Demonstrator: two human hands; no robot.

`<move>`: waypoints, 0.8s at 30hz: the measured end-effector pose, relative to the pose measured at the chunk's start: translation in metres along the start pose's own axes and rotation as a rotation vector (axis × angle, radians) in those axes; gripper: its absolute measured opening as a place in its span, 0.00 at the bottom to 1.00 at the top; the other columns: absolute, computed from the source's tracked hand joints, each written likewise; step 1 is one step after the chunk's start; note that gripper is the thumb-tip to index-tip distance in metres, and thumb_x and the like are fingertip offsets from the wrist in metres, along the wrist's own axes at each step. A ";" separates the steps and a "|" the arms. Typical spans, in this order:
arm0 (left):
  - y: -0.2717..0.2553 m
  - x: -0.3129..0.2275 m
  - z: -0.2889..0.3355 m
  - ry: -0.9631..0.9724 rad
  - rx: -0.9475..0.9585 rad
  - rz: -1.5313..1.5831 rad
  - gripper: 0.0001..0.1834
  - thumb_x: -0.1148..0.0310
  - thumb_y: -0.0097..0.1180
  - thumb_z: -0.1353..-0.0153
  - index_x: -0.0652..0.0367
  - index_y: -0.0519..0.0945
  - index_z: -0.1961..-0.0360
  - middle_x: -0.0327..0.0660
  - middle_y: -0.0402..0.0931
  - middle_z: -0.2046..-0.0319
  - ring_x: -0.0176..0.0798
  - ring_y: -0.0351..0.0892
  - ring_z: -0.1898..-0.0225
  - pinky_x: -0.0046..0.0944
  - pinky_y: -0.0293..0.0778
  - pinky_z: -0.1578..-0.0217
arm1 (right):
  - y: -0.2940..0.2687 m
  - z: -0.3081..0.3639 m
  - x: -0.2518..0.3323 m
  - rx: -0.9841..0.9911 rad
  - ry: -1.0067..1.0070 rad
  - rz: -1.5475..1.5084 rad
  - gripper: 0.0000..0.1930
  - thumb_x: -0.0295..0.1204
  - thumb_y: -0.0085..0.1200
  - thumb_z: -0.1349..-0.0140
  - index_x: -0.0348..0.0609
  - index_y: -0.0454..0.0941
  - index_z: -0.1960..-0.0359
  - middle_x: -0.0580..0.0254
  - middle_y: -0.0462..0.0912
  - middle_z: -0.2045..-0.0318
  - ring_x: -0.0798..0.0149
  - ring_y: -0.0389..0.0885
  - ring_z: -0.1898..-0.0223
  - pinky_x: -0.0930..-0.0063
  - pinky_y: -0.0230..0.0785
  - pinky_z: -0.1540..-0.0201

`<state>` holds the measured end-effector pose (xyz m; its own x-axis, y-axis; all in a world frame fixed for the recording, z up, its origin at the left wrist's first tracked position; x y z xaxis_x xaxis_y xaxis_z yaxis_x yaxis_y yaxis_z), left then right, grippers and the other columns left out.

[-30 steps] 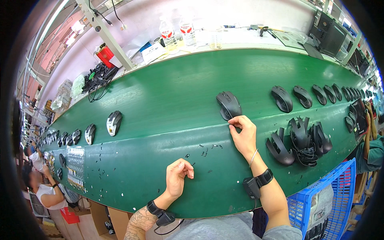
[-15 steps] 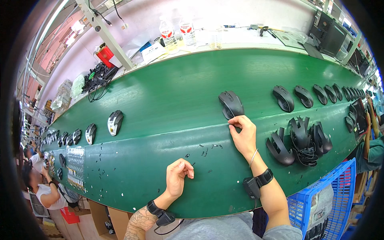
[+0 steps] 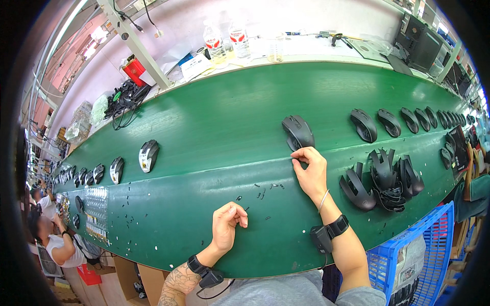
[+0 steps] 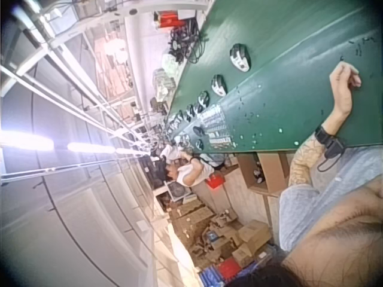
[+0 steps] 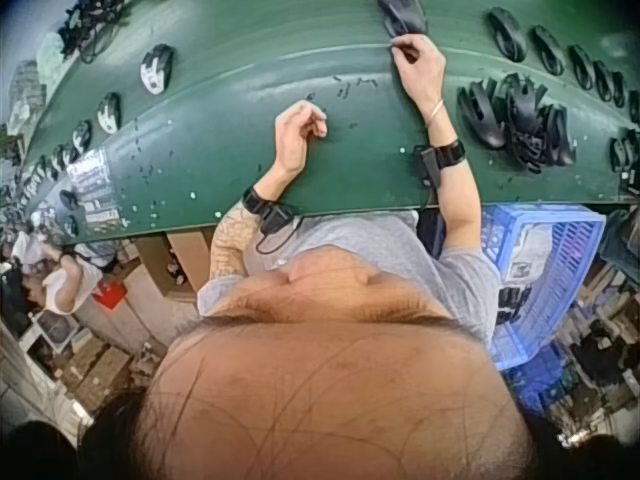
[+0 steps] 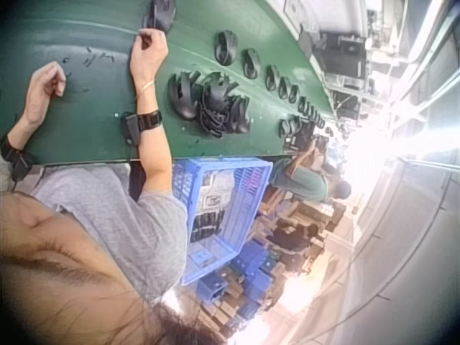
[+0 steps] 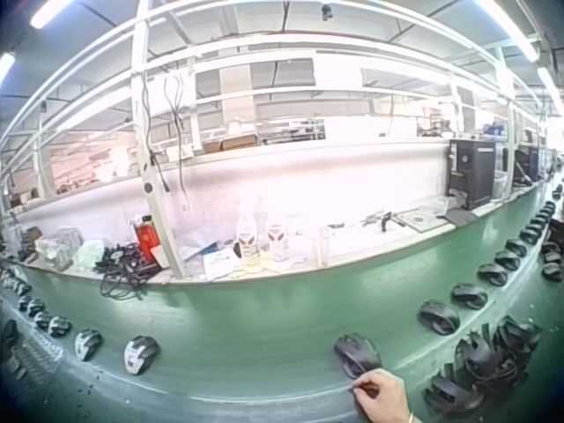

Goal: The person assembles computer mice by attaching black rubber side grips to the mouse bodies. They pick up a mouse, apply the grip pieces to the sides, and place the completed unit on the green workbench. The process is repeated for multiple units in a repetitive assembly line fashion.

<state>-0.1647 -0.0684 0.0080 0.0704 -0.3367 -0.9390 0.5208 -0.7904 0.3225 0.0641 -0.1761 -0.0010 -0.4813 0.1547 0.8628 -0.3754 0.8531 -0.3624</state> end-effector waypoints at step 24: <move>-0.002 0.003 -0.001 0.011 0.008 0.021 0.15 0.66 0.42 0.33 0.65 0.76 0.70 0.40 0.74 0.78 0.30 0.72 0.75 0.29 0.68 0.71 | -0.083 0.028 0.059 0.176 0.215 1.096 0.15 0.13 0.52 0.58 0.40 0.71 0.67 0.53 0.71 0.63 0.48 0.68 0.55 0.56 0.65 0.63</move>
<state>-0.1646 -0.0677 0.0048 0.0907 -0.3475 -0.9333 0.5123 -0.7874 0.3430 0.0453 -0.2520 0.0702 -0.4792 0.8735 0.0855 0.0510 0.1250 -0.9908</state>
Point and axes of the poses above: each hand's wrist, its own z-axis away from the middle knuckle, its own y-axis out of the palm, x = y × z, the point moved 2 cm from there along -z, towards the middle knuckle
